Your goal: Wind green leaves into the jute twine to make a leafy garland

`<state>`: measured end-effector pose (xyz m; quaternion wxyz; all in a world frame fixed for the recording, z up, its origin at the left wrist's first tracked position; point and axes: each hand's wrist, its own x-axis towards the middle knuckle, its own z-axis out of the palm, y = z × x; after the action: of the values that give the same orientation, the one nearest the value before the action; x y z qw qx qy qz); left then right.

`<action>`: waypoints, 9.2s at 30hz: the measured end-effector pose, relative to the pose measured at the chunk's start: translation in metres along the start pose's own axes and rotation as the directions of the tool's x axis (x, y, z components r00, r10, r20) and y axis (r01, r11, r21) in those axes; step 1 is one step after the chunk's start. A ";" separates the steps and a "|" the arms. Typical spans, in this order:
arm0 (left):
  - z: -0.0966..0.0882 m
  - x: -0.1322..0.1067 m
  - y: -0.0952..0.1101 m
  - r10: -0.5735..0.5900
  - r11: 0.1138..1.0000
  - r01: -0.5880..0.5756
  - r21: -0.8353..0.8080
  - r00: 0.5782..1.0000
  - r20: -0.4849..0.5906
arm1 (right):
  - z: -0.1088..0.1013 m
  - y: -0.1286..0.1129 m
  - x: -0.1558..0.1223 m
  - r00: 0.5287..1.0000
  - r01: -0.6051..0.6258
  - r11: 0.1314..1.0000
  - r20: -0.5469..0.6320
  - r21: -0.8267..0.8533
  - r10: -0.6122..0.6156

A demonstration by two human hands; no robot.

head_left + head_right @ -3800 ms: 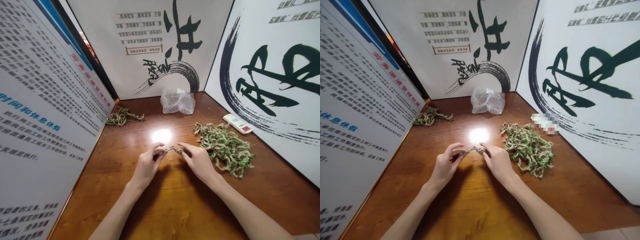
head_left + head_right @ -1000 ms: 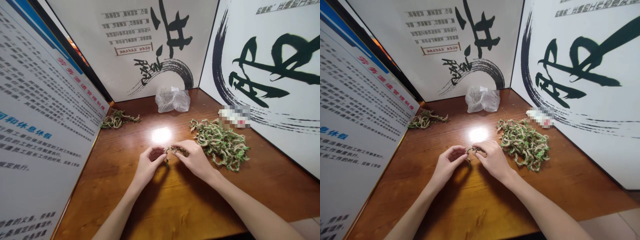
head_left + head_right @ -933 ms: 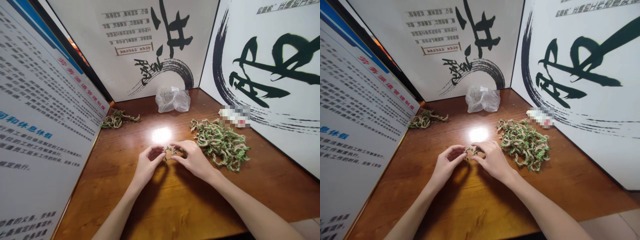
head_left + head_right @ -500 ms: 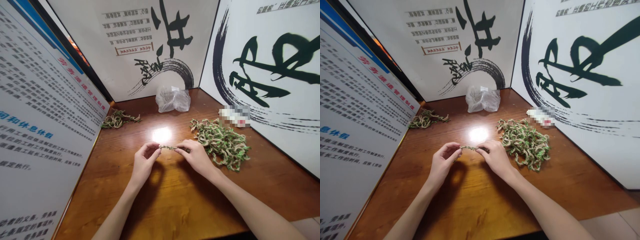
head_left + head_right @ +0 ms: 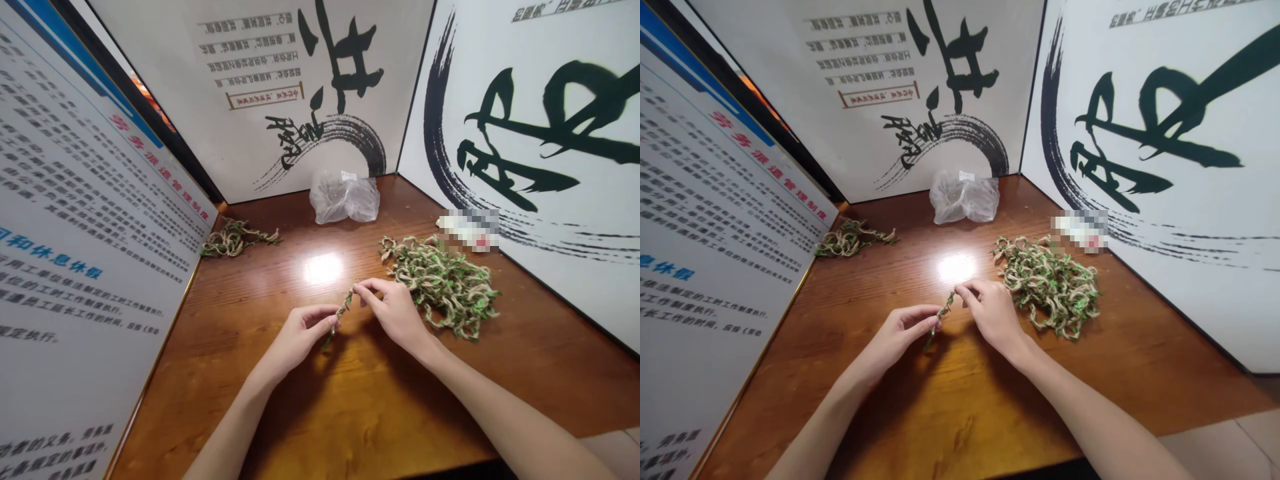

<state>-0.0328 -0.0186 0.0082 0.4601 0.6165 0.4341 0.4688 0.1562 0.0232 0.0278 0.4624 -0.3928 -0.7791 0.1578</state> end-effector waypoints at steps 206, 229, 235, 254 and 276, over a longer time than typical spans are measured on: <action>0.015 0.002 -0.004 0.004 0.943 -0.070 -0.327 0.980 -0.200 | 0.016 -0.009 -0.006 0.921 -0.388 0.706 0.279 0.593 0.271; 0.014 0.002 -0.002 0.001 0.975 -0.063 -0.212 0.960 -0.282 | 0.013 -0.009 -0.007 0.838 -0.538 0.451 0.391 0.712 0.380; 0.015 0.000 0.002 0.083 0.982 -0.125 -0.139 0.959 -0.272 | 0.012 -0.010 -0.006 0.839 -0.536 0.462 0.385 0.706 0.384; 0.013 -0.001 0.001 0.199 0.979 -0.203 0.007 0.954 -0.225 | 0.013 -0.007 -0.005 0.844 -0.526 0.505 0.343 0.685 0.413; 0.008 -0.005 -0.005 0.595 0.683 -0.476 0.554 0.802 -0.046 | 0.012 -0.010 -0.006 0.828 -0.560 0.514 0.409 0.650 0.384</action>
<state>-0.0264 -0.0236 0.0015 0.0674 0.7601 0.3912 0.5146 0.1435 0.0136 0.0237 0.4339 -0.3457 -0.5501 0.6242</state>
